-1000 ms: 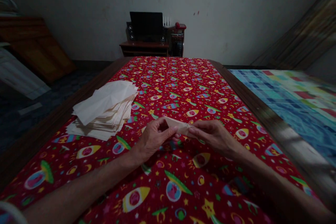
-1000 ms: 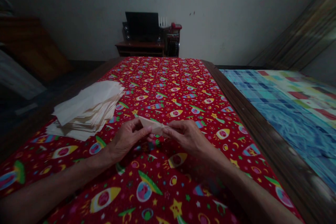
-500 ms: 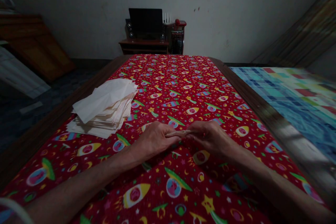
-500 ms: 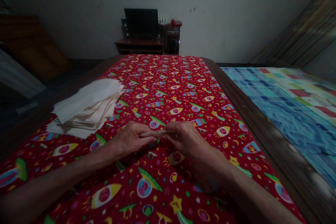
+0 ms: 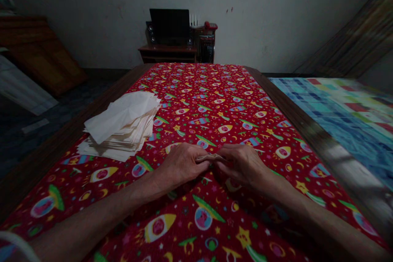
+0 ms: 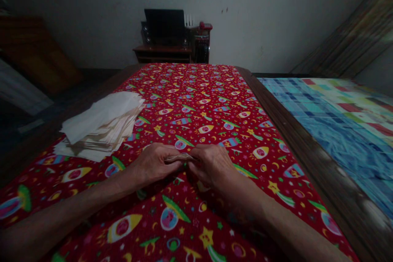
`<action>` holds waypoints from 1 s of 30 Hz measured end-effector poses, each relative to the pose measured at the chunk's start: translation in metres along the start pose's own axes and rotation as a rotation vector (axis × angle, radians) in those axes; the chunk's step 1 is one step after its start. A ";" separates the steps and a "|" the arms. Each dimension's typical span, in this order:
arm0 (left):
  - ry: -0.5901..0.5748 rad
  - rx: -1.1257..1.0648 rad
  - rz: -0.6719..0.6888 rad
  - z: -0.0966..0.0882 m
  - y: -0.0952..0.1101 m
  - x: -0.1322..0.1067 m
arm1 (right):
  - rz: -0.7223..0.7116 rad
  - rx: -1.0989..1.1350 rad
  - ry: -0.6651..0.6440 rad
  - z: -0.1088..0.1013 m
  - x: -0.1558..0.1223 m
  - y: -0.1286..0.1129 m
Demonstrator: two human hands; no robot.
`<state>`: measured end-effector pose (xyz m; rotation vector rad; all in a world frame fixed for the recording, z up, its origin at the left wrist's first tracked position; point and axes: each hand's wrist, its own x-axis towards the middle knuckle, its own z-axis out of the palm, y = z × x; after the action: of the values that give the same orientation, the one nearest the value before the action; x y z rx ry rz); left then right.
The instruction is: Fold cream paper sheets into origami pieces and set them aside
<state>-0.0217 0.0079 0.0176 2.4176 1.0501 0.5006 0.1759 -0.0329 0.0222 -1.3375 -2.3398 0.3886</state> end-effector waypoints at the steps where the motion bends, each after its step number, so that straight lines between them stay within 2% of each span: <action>1: 0.001 -0.001 0.002 0.000 0.000 0.000 | 0.021 0.020 -0.019 0.000 0.000 -0.001; 7: -0.003 -0.074 0.002 -0.002 -0.003 0.001 | 0.065 0.112 -0.089 -0.003 0.001 0.003; 11: -0.074 -0.076 -0.026 -0.010 -0.006 0.001 | 0.037 0.131 -0.095 -0.009 0.001 0.007; 16: -0.147 -0.088 0.069 -0.018 -0.012 0.002 | 0.019 0.145 -0.126 -0.013 0.001 0.009; 21: -0.256 -0.128 0.042 -0.027 -0.014 0.003 | -0.011 0.248 -0.198 -0.017 0.002 0.007; 24: -0.212 -0.067 0.057 -0.032 -0.014 0.003 | -0.020 0.299 -0.170 -0.018 0.000 0.010; 27: -0.116 0.089 0.054 -0.033 -0.020 0.003 | 0.011 0.177 -0.089 -0.019 -0.002 0.018; 30: -0.103 0.159 0.051 -0.033 -0.028 0.002 | 0.054 0.058 -0.081 -0.021 -0.004 0.027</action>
<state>-0.0531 0.0352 0.0298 2.5842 1.0216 0.3152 0.2076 -0.0218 0.0280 -1.3841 -2.3423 0.5320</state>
